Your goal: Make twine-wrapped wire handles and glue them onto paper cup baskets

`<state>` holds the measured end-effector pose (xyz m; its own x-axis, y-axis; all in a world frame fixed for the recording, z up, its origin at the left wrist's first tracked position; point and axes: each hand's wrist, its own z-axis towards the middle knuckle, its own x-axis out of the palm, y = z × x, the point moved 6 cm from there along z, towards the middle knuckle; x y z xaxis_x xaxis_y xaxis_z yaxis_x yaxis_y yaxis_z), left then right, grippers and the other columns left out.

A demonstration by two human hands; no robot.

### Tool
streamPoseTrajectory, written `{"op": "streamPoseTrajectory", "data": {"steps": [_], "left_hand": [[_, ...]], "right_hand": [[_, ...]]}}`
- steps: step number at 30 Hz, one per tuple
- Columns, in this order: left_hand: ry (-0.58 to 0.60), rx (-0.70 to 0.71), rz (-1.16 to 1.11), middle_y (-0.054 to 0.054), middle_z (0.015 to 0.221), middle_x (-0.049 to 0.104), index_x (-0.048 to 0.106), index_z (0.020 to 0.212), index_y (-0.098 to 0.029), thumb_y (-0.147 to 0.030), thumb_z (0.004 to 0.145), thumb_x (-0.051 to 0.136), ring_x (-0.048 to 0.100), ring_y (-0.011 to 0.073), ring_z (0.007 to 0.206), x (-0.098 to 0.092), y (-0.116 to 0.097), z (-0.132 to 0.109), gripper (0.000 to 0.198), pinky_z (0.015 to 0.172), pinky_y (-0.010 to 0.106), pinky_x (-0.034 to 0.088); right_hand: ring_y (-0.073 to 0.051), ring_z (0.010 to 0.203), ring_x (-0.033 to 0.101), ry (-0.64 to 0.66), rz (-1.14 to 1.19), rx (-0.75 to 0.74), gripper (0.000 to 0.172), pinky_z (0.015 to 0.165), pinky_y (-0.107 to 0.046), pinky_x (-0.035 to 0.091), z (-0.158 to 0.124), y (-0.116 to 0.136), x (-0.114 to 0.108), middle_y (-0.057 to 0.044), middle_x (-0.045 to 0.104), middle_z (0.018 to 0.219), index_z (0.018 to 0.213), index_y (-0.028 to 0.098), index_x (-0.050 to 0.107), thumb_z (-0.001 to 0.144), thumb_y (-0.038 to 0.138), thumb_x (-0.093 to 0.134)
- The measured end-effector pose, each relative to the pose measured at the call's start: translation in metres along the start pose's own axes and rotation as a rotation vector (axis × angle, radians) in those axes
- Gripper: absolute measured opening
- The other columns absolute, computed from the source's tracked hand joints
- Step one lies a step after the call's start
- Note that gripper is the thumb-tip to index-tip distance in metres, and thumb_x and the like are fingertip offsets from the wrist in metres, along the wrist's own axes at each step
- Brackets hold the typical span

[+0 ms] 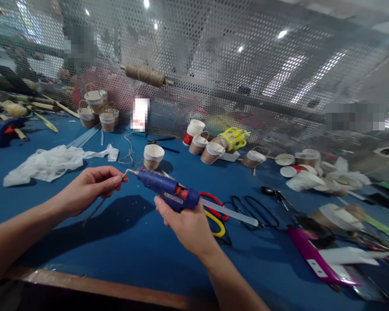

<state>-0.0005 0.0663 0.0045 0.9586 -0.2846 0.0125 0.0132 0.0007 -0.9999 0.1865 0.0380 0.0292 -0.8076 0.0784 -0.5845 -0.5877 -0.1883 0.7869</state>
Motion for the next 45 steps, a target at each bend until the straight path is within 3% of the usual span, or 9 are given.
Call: {"op": "streamPoseTrajectory", "data": {"steps": [10, 18, 27, 31, 35, 39, 45], "left_hand": [[0.005, 0.003, 0.014, -0.003, 0.061, 0.052, 0.059, 0.074, -0.015, -0.033, 0.075, 0.056, 0.036, 0.0053, 0.047, 0.0, 0.001, -0.001, 0.019, 0.044, 0.02, 0.025], [0.002, 0.007, -0.022, -0.005, 0.056, 0.048, 0.056, 0.072, -0.015, -0.033, 0.074, 0.057, 0.038, 0.0045, 0.044, 0.0, 0.001, -0.001, 0.018, 0.042, 0.019, 0.027], [0.003, 0.008, -0.022, -0.006, 0.055, 0.046, 0.055, 0.071, -0.014, -0.031, 0.074, 0.058, 0.039, 0.0038, 0.043, 0.0, 0.0, -0.001, 0.018, 0.041, 0.018, 0.027], [-0.011, 0.015, -0.02, -0.006, 0.054, 0.046, 0.054, 0.07, -0.014, -0.031, 0.074, 0.057, 0.038, 0.0037, 0.042, 0.0, -0.001, -0.001, 0.017, 0.041, 0.018, 0.027], [-0.011, 0.017, 0.0, -0.006, 0.054, 0.045, 0.054, 0.07, -0.014, -0.031, 0.074, 0.058, 0.038, 0.0037, 0.042, 0.0, -0.001, -0.001, 0.018, 0.041, 0.017, 0.028], [-0.029, 0.023, 0.017, -0.006, 0.054, 0.045, 0.054, 0.07, -0.014, -0.031, 0.073, 0.058, 0.038, 0.004, 0.043, -0.001, 0.0, -0.001, 0.017, 0.041, 0.018, 0.028], [-0.04, 0.029, 0.023, -0.006, 0.054, 0.045, 0.055, 0.07, -0.014, -0.029, 0.071, 0.06, 0.036, 0.004, 0.044, -0.001, 0.0, 0.0, 0.017, 0.041, 0.018, 0.025]], "right_hand": [[-0.01, 0.038, 0.048, -0.048, -0.004, 0.006, 0.024, 0.043, -0.023, 0.042, -0.003, 0.002, 0.0, 0.003, 0.048, 0.04, 0.056, 0.017, 0.056, 0.073, 0.035, 0.055], [-0.017, 0.046, 0.055, -0.092, -0.074, -0.161, 0.021, 0.04, -0.026, 0.043, 0.002, -0.013, 0.0, 0.0, 0.052, 0.043, 0.065, 0.022, 0.062, 0.069, 0.042, 0.057], [-0.02, 0.06, 0.061, -0.054, -0.148, -0.177, 0.009, 0.053, -0.03, 0.049, -0.003, -0.013, -0.004, -0.003, 0.062, 0.059, 0.072, 0.024, 0.064, 0.068, 0.031, 0.062], [-0.023, 0.074, 0.063, -0.093, -0.175, -0.236, 0.013, 0.061, -0.033, 0.051, -0.003, -0.009, -0.004, -0.005, 0.065, 0.075, 0.078, 0.024, 0.064, 0.067, 0.029, 0.063], [-0.023, 0.074, 0.063, -0.108, -0.231, -0.275, 0.012, 0.065, -0.035, 0.051, -0.003, -0.013, -0.004, -0.004, 0.065, 0.072, 0.078, 0.024, 0.064, 0.069, 0.03, 0.061], [-0.024, 0.082, 0.062, -0.17, -0.291, -0.363, 0.016, 0.074, -0.039, 0.05, -0.004, -0.013, -0.006, -0.005, 0.066, 0.081, 0.082, 0.023, 0.064, 0.069, 0.031, 0.06], [-0.025, 0.086, 0.061, -0.183, -0.313, -0.402, 0.018, 0.076, -0.041, 0.05, -0.005, -0.009, -0.004, -0.004, 0.066, 0.084, 0.086, 0.024, 0.063, 0.07, 0.032, 0.059]]}}
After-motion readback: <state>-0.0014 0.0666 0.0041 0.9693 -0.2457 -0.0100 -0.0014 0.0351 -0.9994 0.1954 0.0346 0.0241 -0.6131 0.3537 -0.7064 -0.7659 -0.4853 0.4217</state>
